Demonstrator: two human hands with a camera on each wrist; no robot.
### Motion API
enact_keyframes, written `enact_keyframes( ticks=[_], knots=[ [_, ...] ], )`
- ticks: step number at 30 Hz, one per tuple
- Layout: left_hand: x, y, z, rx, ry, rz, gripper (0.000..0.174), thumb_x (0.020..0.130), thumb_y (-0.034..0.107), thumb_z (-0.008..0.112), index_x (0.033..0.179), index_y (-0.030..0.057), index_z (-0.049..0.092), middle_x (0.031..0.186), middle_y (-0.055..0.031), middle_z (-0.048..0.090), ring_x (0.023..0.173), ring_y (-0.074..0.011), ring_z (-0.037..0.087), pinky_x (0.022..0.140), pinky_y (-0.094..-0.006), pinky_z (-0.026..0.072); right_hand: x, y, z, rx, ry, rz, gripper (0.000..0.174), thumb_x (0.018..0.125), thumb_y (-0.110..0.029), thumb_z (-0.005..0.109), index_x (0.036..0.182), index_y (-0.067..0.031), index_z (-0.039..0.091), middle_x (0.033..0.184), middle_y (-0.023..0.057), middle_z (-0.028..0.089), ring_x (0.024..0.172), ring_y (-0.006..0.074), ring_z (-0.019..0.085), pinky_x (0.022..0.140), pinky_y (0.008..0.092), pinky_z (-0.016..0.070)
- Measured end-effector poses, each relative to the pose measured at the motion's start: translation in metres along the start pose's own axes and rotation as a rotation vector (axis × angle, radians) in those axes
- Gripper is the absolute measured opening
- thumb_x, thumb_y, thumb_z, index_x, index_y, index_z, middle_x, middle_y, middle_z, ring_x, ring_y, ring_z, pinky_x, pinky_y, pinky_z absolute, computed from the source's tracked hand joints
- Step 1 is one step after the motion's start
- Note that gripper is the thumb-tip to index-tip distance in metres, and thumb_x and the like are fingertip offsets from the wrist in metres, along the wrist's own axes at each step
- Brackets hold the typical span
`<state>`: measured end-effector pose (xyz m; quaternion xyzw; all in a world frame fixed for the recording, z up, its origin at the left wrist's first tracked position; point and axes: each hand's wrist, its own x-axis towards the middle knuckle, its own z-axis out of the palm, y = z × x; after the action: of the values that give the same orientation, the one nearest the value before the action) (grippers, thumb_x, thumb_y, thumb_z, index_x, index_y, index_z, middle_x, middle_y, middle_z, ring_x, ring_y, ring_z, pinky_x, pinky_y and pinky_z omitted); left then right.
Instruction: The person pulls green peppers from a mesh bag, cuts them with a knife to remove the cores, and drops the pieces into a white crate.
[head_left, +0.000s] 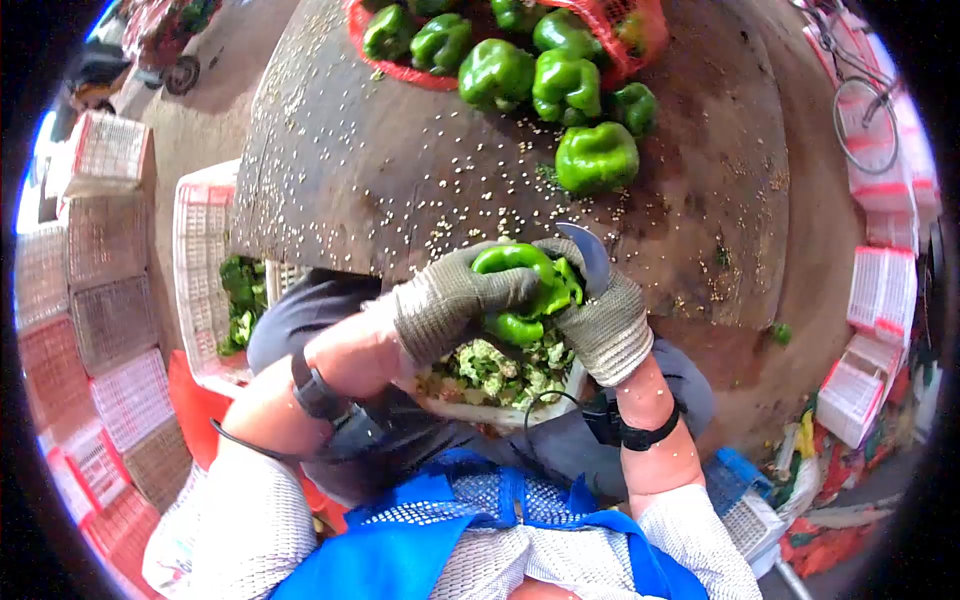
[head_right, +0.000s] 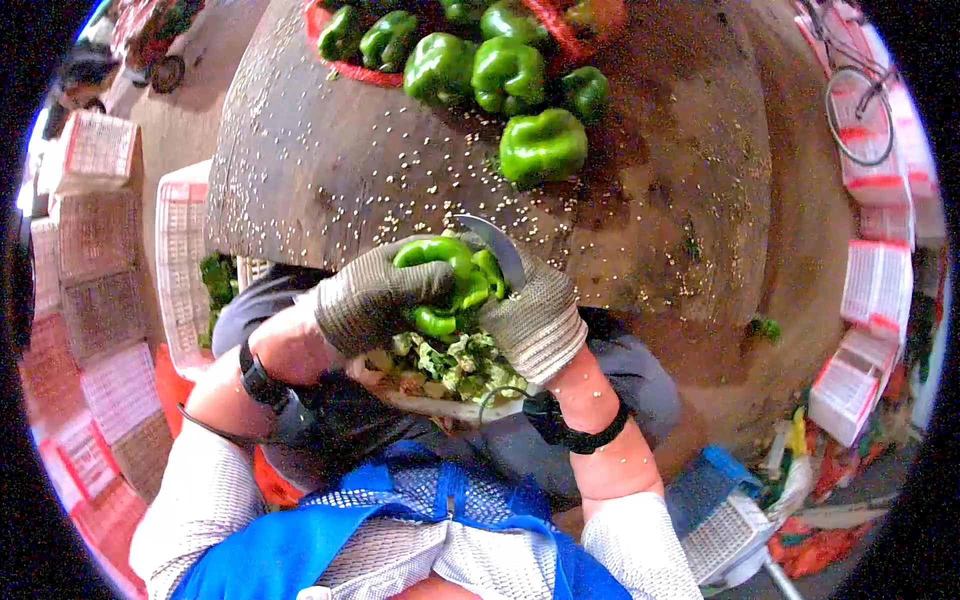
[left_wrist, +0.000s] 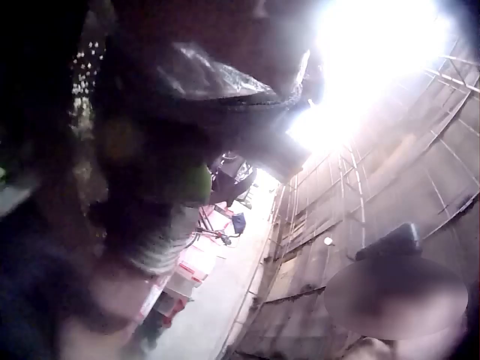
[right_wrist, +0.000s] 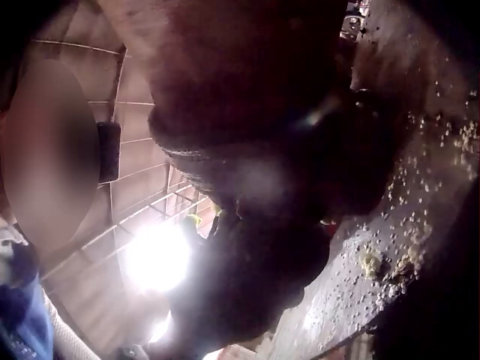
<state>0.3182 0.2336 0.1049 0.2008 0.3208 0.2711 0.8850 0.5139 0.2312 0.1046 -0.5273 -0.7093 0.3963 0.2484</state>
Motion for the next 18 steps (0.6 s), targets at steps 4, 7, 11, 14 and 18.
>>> enact_keyframes(
  ticks=[4,7,11,14,18],
  knots=[
    [-0.018,0.017,-0.002,0.175,-0.093,0.027,0.044,0.086,0.016,0.073,0.126,0.0051,0.058,0.109,-0.0024,0.067,0.096,-0.0112,0.062,0.084,-0.0284,0.0528,-0.002,-0.015,0.009,0.058,-0.075,0.001,0.046,0.086,-0.013,0.068,0.131,-0.0094,0.058,0.119,0.0114,0.068,0.106,0.0253,0.066,0.093,0.0335,0.0517],
    [-0.031,0.023,-0.005,0.194,-0.215,-0.028,0.042,0.086,0.015,0.073,0.125,0.0064,0.058,0.109,-0.0013,0.066,0.097,-0.0100,0.060,0.082,-0.0271,0.0517,-0.010,-0.025,0.013,-0.017,-0.134,0.118,0.045,0.085,-0.011,0.067,0.130,-0.0103,0.058,0.108,0.0114,0.071,0.098,0.0275,0.069,0.088,0.0347,0.0537],
    [-0.028,0.014,-0.027,0.422,-0.426,-0.149,0.083,0.084,0.011,0.077,0.151,0.0078,0.029,0.136,-0.0052,0.056,0.121,-0.0151,0.052,0.101,-0.0334,0.0466,-0.033,-0.046,0.012,-0.249,-0.111,0.068,0.040,0.085,-0.012,0.066,0.125,-0.0148,0.061,0.102,0.0118,0.072,0.091,0.0300,0.070,0.081,0.0361,0.0556],
    [-0.032,0.010,-0.033,0.461,-0.690,-0.141,0.092,0.081,0.015,0.081,0.154,0.0053,0.024,0.142,-0.0053,0.050,0.129,-0.0153,0.045,0.108,-0.0332,0.0389,-0.054,-0.064,0.004,-0.225,-0.119,0.071,0.039,0.084,-0.009,0.063,0.123,-0.0149,0.062,0.100,0.0116,0.072,0.089,0.0301,0.071,0.079,0.0362,0.0561],
    [-0.060,0.022,-0.036,0.627,-0.760,-0.135,0.090,0.079,0.020,0.084,0.150,0.0034,0.032,0.139,-0.0068,0.053,0.124,-0.0145,0.049,0.106,-0.0344,0.0420,-0.073,-0.097,0.001,-0.134,-0.140,0.143,0.035,0.083,-0.004,0.060,0.117,-0.0105,0.065,0.098,0.0116,0.073,0.084,0.0227,0.072,0.076,0.0326,0.0564]
  ],
)
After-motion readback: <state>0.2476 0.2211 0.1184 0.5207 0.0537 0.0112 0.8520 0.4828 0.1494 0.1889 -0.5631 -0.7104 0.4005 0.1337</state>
